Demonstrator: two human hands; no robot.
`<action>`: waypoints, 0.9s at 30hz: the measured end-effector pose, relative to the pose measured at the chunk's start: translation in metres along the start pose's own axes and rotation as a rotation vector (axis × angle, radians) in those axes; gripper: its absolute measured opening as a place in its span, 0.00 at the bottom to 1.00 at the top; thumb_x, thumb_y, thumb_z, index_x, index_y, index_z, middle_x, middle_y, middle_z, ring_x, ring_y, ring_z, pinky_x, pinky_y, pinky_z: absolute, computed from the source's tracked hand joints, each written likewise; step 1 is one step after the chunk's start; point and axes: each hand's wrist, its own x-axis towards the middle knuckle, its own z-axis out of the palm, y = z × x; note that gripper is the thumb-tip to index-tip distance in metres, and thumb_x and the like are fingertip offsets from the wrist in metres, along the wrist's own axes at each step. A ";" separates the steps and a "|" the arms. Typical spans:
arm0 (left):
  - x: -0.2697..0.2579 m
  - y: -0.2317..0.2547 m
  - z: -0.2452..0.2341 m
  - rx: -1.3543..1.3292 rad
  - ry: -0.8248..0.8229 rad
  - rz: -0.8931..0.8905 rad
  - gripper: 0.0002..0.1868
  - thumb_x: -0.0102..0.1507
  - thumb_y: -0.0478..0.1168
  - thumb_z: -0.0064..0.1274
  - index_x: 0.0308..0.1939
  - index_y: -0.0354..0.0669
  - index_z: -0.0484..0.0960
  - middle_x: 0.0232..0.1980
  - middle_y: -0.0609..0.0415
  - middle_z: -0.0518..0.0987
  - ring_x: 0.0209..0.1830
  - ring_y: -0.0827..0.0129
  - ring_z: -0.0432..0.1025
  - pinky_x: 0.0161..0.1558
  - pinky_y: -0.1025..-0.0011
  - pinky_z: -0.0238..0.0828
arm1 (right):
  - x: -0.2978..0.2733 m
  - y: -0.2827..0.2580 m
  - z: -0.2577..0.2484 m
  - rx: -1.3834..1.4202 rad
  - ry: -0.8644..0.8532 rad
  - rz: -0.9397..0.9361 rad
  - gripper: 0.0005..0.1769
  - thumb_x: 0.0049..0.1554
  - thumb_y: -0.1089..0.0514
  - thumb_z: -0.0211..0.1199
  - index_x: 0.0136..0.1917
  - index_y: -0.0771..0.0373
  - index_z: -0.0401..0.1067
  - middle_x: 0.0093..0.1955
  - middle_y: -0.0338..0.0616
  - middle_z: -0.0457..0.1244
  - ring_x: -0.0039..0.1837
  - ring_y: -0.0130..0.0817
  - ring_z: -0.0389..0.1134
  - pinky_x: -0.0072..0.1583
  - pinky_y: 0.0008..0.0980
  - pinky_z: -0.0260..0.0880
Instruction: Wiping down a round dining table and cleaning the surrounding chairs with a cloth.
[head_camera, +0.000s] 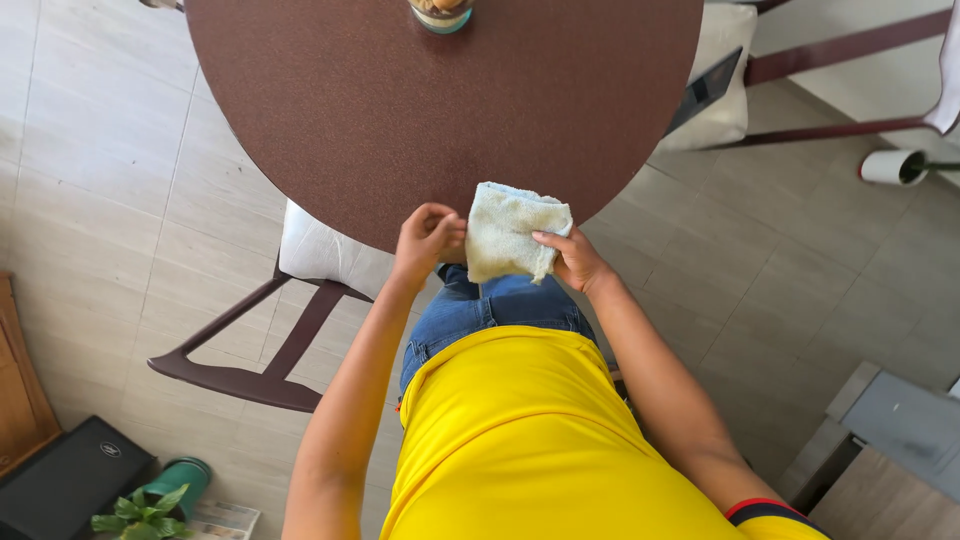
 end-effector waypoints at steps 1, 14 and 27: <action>-0.012 -0.013 -0.005 -0.071 0.093 -0.128 0.10 0.68 0.40 0.57 0.47 0.37 0.77 0.43 0.51 0.83 0.41 0.73 0.77 0.44 0.71 0.77 | -0.003 0.016 -0.011 0.055 0.055 -0.002 0.29 0.55 0.62 0.62 0.70 0.63 0.65 0.65 0.46 0.65 0.69 0.41 0.65 0.69 0.44 0.67; -0.154 -0.163 -0.065 0.724 0.050 -0.417 0.09 0.68 0.41 0.51 0.42 0.36 0.77 0.38 0.45 0.85 0.40 0.53 0.80 0.44 0.60 0.76 | 0.029 -0.089 -0.095 -0.664 0.700 -0.401 0.43 0.53 0.72 0.53 0.80 0.62 0.46 0.74 0.52 0.56 0.74 0.43 0.61 0.72 0.40 0.61; -0.236 -0.210 0.023 0.855 0.232 -0.657 0.15 0.67 0.47 0.53 0.42 0.37 0.77 0.40 0.40 0.83 0.45 0.44 0.78 0.47 0.55 0.74 | 0.143 -0.124 -0.187 -1.777 0.336 -0.626 0.43 0.56 0.65 0.66 0.81 0.61 0.56 0.77 0.55 0.54 0.78 0.53 0.53 0.76 0.52 0.58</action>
